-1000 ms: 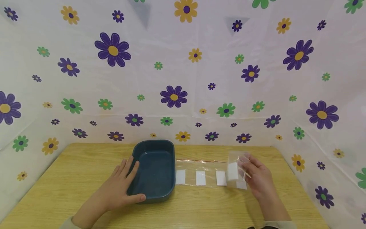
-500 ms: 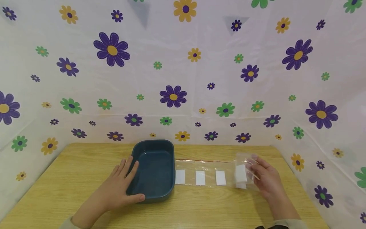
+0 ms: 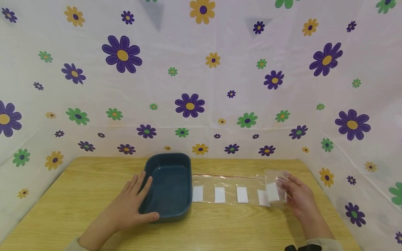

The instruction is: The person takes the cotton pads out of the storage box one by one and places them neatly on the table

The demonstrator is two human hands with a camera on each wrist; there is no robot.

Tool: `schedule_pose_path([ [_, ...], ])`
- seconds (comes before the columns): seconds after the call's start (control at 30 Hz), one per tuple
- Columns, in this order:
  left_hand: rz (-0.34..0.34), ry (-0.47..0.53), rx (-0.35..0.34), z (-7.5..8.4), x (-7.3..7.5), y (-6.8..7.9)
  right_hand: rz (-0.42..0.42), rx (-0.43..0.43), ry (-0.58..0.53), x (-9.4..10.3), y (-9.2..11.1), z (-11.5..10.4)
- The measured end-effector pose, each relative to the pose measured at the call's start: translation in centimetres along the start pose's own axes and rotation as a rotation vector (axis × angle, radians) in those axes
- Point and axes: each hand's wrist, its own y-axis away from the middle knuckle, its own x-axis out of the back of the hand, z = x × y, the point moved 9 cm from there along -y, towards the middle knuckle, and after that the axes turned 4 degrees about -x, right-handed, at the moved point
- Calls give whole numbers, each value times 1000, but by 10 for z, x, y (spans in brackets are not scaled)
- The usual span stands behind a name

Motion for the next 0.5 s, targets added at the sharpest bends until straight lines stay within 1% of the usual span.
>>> schedule_pose_path([
  [0.17,0,4,0,-1,-1,0,8,-22,-18,10,-6,2],
  [0.4,-9,17,3,-2,-3,1,31,-48,48,25,-13,3],
  [0.5,-6,20,4,-2,-3,1,42,-72,22,31,-15,5],
])
